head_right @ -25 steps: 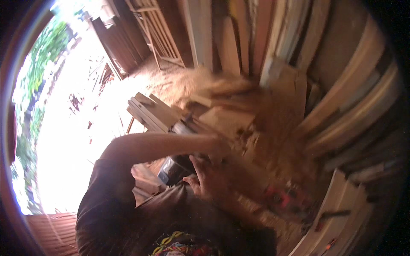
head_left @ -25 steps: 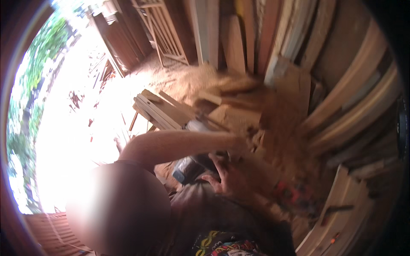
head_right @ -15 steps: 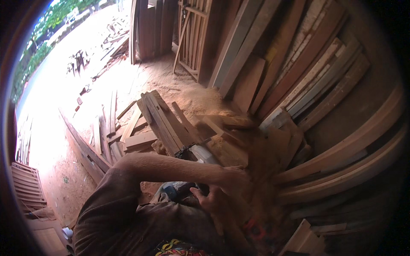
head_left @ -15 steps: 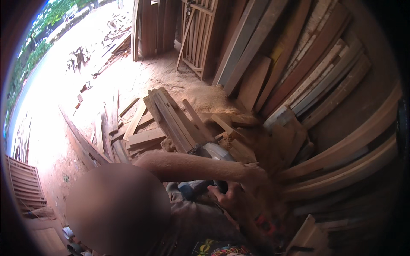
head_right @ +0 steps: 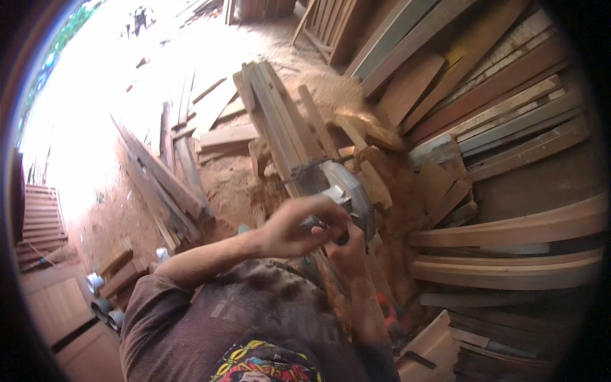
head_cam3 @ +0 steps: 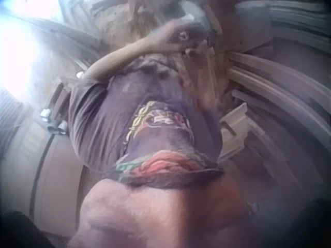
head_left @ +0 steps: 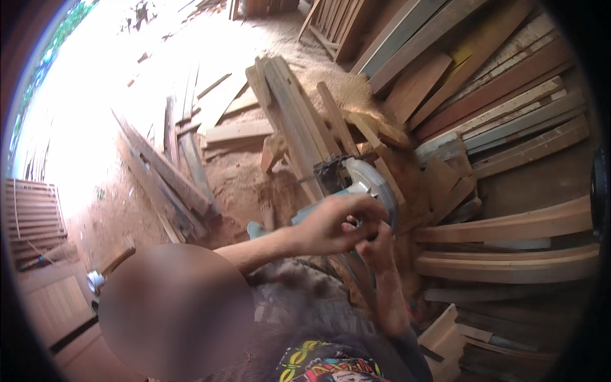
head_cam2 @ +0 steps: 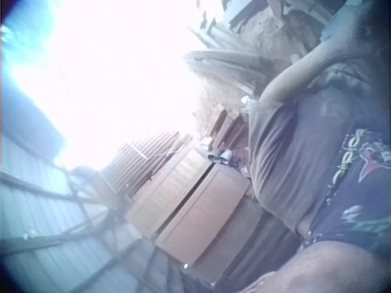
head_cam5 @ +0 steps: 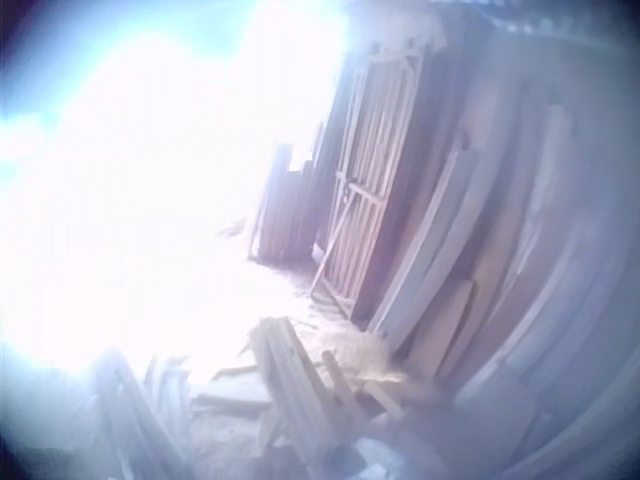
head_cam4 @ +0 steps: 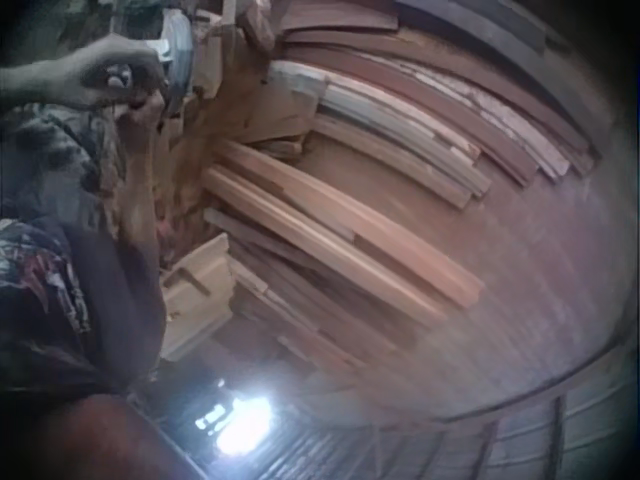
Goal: The person uses a circular saw to cut a plank of wood into smaller pieces. They then use a jigsaw to cut a smaller piece of wood. The person handles the wood pieces and tools throughout the process.
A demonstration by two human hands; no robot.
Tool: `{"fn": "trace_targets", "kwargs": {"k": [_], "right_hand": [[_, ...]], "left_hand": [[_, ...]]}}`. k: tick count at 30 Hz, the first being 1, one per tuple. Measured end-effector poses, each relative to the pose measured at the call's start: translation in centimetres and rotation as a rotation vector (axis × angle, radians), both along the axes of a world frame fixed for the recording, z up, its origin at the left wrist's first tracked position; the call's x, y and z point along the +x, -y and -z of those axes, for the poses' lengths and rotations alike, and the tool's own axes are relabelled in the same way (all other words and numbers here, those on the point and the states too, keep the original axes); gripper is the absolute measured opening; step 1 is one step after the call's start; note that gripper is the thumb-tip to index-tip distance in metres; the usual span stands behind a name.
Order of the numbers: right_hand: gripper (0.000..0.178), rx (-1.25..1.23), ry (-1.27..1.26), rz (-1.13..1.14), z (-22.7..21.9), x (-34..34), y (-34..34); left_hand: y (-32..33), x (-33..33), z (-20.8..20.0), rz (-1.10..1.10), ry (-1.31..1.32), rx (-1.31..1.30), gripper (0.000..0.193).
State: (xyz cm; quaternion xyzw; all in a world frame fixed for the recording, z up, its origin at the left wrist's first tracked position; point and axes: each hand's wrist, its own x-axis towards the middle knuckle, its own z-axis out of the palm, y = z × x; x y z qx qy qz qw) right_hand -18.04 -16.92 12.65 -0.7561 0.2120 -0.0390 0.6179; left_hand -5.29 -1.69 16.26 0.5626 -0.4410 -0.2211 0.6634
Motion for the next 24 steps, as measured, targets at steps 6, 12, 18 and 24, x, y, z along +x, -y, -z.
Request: {"fn": "trace_targets", "kwargs": {"k": [6,12,18,24], "right_hand": [[0.026,0.009,-0.149,0.058,-2.5,-6.9,0.8],[0.028,0.091,-0.252,0.242,-4.5,-14.8,3.2],[0.025,-0.052,-0.092,0.399,-5.5,-20.9,5.0],[0.019,-0.009,0.006,0.567,-7.0,-24.2,4.7]], "left_hand": [[-3.7,-7.6,1.2,-0.284,-0.131,-0.054,0.03],[-7.8,-14.2,7.1,-0.736,-0.462,0.105,0.031],[-11.8,-16.0,13.3,-0.757,-0.584,0.37,0.032],[-12.7,-16.3,16.4,-0.654,-0.589,0.517,0.035]]}}
